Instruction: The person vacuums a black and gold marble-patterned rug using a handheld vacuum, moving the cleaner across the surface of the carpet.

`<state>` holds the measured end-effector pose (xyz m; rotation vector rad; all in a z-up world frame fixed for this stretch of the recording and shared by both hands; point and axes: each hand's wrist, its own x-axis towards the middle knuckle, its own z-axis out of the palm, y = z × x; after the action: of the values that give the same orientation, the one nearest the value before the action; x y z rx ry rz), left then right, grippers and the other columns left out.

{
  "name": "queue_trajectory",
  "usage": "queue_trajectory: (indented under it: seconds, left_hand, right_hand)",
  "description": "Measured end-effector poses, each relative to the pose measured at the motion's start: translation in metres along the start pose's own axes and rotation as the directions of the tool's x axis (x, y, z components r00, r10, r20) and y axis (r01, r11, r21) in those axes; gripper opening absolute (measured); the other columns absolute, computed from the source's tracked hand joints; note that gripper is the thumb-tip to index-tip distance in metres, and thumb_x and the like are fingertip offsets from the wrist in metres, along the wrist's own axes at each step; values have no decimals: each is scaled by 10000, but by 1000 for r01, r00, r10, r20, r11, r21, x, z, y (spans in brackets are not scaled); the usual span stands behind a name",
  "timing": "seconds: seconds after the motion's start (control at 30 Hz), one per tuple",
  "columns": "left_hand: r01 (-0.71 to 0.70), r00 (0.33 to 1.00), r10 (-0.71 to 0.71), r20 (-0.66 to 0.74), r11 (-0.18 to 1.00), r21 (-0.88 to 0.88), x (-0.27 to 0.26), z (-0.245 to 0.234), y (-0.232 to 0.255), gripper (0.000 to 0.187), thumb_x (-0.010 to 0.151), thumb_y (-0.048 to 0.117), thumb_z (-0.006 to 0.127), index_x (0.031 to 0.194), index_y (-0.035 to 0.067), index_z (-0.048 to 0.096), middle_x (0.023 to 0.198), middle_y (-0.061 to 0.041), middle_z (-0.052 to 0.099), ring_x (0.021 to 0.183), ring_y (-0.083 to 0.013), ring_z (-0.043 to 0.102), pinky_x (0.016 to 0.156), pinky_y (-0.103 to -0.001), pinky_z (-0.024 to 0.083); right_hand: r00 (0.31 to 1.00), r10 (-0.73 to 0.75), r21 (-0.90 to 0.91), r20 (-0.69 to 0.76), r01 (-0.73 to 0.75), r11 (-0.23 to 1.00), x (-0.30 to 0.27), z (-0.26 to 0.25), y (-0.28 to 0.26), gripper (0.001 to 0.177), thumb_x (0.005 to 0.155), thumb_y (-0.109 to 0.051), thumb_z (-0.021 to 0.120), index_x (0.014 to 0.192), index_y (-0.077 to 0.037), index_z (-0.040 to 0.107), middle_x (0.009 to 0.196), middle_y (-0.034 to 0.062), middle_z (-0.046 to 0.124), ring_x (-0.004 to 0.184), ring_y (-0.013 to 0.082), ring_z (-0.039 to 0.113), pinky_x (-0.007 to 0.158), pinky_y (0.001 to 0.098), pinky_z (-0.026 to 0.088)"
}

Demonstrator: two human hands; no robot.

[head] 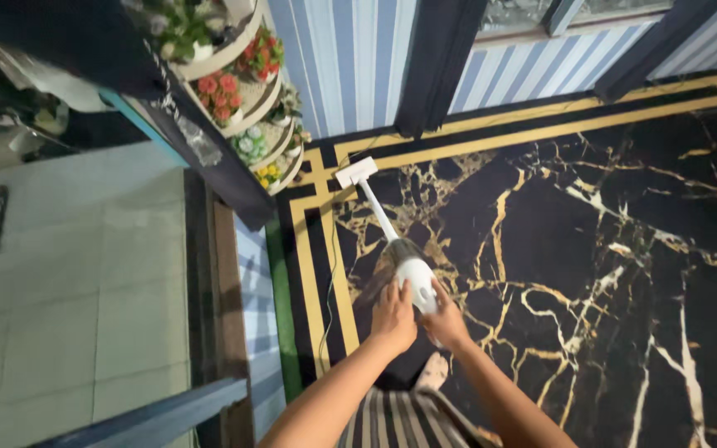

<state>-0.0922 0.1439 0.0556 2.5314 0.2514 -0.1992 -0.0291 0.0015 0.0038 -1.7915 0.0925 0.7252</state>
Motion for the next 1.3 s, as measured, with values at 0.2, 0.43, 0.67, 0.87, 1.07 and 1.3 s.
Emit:
queue_trajectory:
  seconds: [0.2,0.43,0.67,0.87,1.07,1.3]
  left_hand:
    - [-151,908,109,405,986,73,-33,2,24,944,748,219,818,1552,125,332,1600,-219,296,1458,-431,343,1086,-587,406]
    - [-173,822,88,563,980,100,-52,32,4,1044,772,240,833,1619,112,235,1601,-350,227,1338,-506,470,1102,-534,424]
    - [-82,975,36,219,976,201,-43,-7,-43,869,841,179,736,1591,114,302,1578,-253,353,1329,-442,489,1022,-556,462]
    - [-20,998,41,-51,934,356,-56,-25,-73,801,798,128,728,1508,115,358,1520,-230,374,1361,-431,429,977,-546,460]
    - [97,995,-101,-4,942,320,-70,-14,-83,785,848,98,689,1535,36,316,1562,-192,354,1363,-395,440,991,-516,473]
    - [-127,981,79,178,951,280,-91,36,-47,786,828,103,709,1517,-18,352,1564,-179,372,1421,-373,400,1104,-521,418]
  right_hand:
    - [991,-135,-252,5,132,959,-167,-56,66,998,645,94,704,1552,-139,361,1434,173,587,1197,233,585,939,329,473]
    - [990,85,-207,-116,-108,972,-200,-13,58,995,659,71,688,1569,-193,384,1451,149,628,1280,255,643,1013,305,480]
    - [993,-109,-1,-50,109,994,-91,57,0,981,653,65,683,1556,-96,338,1183,166,710,801,145,690,611,293,556]
    - [973,-167,-261,-160,122,958,16,101,-63,907,721,-132,809,1547,-142,435,995,183,738,665,209,723,574,334,563]
    - [990,-41,-184,-136,15,983,30,105,-59,956,692,-43,703,1580,-226,401,878,170,746,509,219,657,471,377,529]
    - [984,-140,-228,-111,112,967,-80,39,74,1022,659,20,767,1581,-253,420,1035,156,718,680,160,655,589,315,519]
